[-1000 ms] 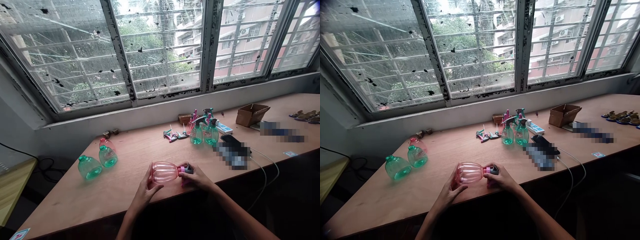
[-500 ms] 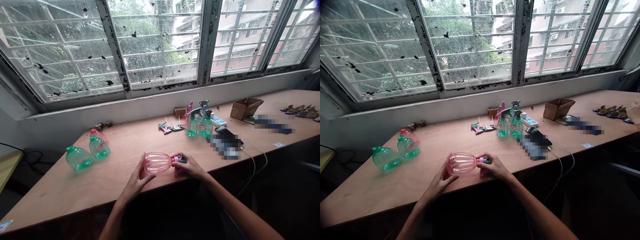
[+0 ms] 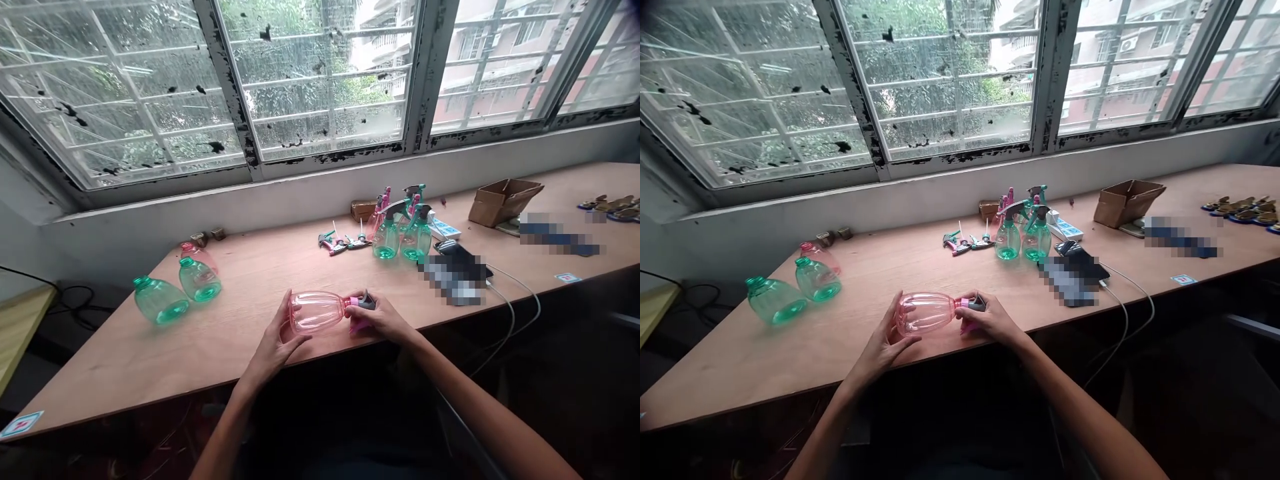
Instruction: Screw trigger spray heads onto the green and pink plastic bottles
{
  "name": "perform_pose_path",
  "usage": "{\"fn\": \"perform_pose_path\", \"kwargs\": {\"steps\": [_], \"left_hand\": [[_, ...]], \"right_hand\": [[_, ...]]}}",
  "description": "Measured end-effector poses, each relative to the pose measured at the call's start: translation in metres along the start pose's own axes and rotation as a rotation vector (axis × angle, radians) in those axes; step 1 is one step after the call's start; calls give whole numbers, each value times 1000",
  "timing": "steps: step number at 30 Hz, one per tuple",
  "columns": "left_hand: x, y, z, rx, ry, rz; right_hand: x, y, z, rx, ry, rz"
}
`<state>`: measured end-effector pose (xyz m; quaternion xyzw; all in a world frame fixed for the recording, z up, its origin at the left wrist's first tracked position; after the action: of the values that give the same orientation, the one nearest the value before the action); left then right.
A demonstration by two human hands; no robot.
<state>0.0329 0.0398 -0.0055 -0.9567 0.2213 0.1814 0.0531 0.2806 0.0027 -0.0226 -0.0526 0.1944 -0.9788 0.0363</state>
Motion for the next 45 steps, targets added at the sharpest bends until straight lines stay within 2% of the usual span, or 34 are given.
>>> {"fn": "perform_pose_path", "kwargs": {"steps": [5, 12, 18, 24, 31, 38, 45], "left_hand": [[2, 1, 4, -7, 17, 43], [0, 3, -2, 25, 18, 19], [3, 6, -2, 38, 29, 48], [0, 8, -1, 44, -5, 3], [2, 10, 2, 14, 45, 67], [-2, 7, 1, 35, 23, 2], [-1, 6, 4, 28, 74, 51]], "right_hand": [[3, 2, 0, 15, 4, 43], [3, 2, 2, 25, 32, 56], [4, 5, 0, 22, 32, 67], [4, 5, -3, 60, 28, 86], [5, 5, 1, 38, 37, 94], [6, 4, 2, 45, 19, 81], [7, 4, -2, 37, 13, 85]]}}
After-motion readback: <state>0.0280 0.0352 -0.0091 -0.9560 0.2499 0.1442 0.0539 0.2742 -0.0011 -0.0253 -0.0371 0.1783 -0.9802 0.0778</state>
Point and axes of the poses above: each hand's wrist, its own y-axis away from the middle knuckle, its own x-axis out of the palm, z = x × y, the point moved 4 cm from there along -y, towards the middle knuckle, and after that the axes turned 12 degrees about -x, right-handed, at the moved point
